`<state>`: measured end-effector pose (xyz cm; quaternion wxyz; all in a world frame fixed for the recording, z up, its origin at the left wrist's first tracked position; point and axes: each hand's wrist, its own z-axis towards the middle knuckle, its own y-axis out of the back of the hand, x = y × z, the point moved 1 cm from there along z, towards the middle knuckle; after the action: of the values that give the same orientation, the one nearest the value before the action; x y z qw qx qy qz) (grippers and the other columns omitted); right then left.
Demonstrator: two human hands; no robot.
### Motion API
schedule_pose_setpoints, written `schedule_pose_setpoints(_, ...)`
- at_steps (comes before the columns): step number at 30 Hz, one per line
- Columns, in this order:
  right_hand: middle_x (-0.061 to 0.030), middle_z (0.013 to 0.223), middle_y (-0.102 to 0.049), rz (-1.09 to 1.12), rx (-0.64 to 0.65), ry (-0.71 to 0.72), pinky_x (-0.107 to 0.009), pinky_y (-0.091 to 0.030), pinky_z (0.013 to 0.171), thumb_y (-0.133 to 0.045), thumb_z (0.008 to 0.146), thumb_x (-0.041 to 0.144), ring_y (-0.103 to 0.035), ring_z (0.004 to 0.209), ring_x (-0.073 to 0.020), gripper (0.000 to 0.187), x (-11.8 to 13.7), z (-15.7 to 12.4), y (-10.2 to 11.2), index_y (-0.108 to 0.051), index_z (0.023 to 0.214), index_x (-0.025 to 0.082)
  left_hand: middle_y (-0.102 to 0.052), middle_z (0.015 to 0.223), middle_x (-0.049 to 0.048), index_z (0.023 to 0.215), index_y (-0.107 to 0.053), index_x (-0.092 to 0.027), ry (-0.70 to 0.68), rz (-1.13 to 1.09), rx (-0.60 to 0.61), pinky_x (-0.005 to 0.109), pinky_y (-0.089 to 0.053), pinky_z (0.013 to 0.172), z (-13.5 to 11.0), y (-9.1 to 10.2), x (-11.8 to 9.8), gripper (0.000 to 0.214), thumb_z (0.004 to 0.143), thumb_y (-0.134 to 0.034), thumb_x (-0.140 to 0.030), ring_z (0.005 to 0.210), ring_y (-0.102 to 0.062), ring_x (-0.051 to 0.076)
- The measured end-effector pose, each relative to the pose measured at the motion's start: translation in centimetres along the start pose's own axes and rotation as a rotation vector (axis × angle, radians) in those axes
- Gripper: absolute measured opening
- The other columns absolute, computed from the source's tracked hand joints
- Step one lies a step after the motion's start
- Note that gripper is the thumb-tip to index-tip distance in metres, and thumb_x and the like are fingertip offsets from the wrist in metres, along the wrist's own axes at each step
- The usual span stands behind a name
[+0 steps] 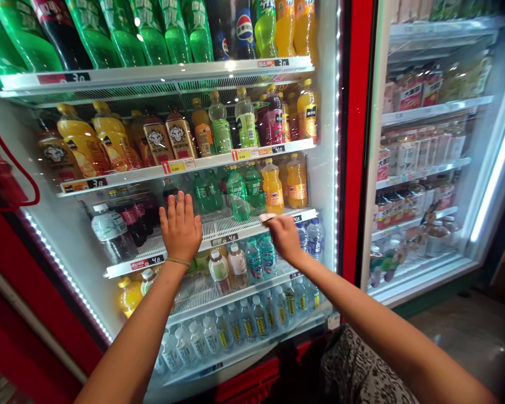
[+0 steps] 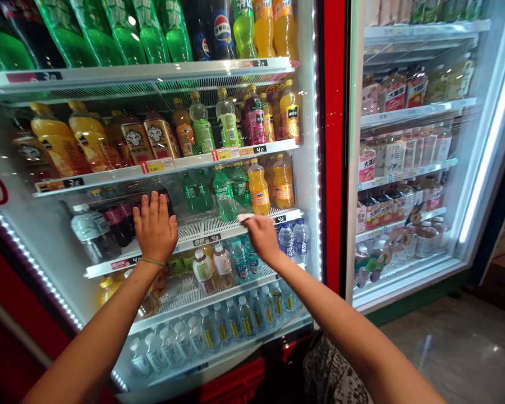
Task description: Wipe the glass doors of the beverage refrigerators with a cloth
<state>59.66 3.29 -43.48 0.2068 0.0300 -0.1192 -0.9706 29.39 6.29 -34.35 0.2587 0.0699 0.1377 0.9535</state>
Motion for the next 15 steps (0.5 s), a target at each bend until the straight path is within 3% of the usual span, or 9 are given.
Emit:
schedule_pose_setpoints(5, -0.0093, 0.11, -0.052, -0.018, -0.373, -0.581, -0.044, -0.044, 0.097, -0.05, 0.094, 0.025, -0.05, 0.108, -0.0246, 0.019, -10.5, -1.8, 5.3, -0.061, 0.108, 0.021, -0.031, 0.167, 0.0149, 0.16, -0.033, -0.016, -0.001, 0.0, -0.011, 0.057, -0.006, 0.13, -0.1, -0.1, -0.1, 0.063, 0.101, -0.047, -0.033, 0.159, -0.016, 0.031)
schedule_pose_setpoints(8, -0.0112, 0.115, -0.049, -0.048, -0.465, -0.803, -0.047, -0.042, 0.104, -0.05, 0.092, 0.029, -0.05, 0.113, -0.0254, 0.019, -13.1, -3.4, 6.8, -0.06, 0.105, 0.019, -0.031, 0.167, 0.0145, 0.16, -0.035, -0.016, 0.009, -0.022, -0.014, 0.057, -0.005, 0.13, -0.1, -0.1, -0.1, 0.064, 0.1, -0.048, -0.033, 0.159, -0.016, 0.031)
schedule_pose_setpoints(11, -0.0127, 0.116, -0.048, -0.044, -0.469, -0.835, -0.048, -0.045, 0.101, -0.048, 0.095, 0.032, -0.052, 0.112, -0.026, 0.022, -11.0, -3.8, 5.6, -0.059, 0.108, 0.019, -0.031, 0.167, 0.0145, 0.159, -0.036, -0.016, 0.03, -0.038, -0.004, 0.057, -0.004, 0.131, 0.0, -0.1, -0.2, 0.064, 0.099, -0.049, -0.032, 0.16, -0.015, 0.031)
schedule_pose_setpoints(15, -0.0115, 0.115, -0.05, 0.026, -0.311, -0.583, -0.048, -0.048, 0.096, -0.047, 0.097, 0.029, -0.053, 0.109, -0.0269, 0.024, -2.3, -3.1, 1.5, -0.061, 0.115, 0.022, -0.034, 0.166, 0.0137, 0.158, -0.039, -0.016, 0.045, -0.034, 0.009, 0.056, -0.005, 0.131, 0.1, 0.0, -0.4, 0.062, 0.099, -0.047, -0.034, 0.159, -0.016, 0.031)
